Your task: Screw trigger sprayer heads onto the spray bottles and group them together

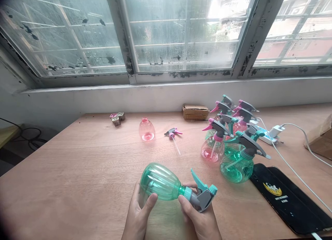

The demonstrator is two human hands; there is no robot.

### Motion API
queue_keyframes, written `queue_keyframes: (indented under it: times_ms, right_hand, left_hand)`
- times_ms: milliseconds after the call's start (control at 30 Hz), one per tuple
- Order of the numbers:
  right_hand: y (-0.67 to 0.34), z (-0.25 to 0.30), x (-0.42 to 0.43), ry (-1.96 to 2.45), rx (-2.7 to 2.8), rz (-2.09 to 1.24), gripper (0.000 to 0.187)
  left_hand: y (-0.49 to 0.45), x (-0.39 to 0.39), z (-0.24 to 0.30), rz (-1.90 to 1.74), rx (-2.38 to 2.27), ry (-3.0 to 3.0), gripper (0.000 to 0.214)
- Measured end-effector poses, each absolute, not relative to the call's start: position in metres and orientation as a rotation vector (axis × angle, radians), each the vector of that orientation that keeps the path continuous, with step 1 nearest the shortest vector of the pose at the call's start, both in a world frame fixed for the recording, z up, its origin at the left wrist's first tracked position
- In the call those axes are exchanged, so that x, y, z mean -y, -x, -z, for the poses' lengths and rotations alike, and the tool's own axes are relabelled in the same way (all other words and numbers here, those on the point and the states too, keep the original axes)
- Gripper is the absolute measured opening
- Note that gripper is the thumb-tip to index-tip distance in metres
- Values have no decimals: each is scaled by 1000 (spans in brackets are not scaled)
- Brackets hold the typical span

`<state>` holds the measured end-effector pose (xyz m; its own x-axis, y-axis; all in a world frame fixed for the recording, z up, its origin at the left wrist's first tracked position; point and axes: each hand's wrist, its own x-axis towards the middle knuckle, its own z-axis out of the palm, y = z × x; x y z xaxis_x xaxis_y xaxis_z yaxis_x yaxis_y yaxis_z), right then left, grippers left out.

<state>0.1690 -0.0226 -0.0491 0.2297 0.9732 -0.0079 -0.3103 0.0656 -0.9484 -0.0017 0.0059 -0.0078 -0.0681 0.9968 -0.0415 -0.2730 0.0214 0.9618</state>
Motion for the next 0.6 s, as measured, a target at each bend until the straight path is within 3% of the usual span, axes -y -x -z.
queue_keyframes:
  times_ms: [267, 600]
  right_hand:
    - [-170, 48, 20, 1056, 748, -1160, 38]
    - [-171, 48, 19, 1018, 692, -1190, 38]
  left_hand:
    - [5, -9, 9, -1305, -1054, -931, 57]
    - [8, -12, 20, -1265, -1007, -972, 71]
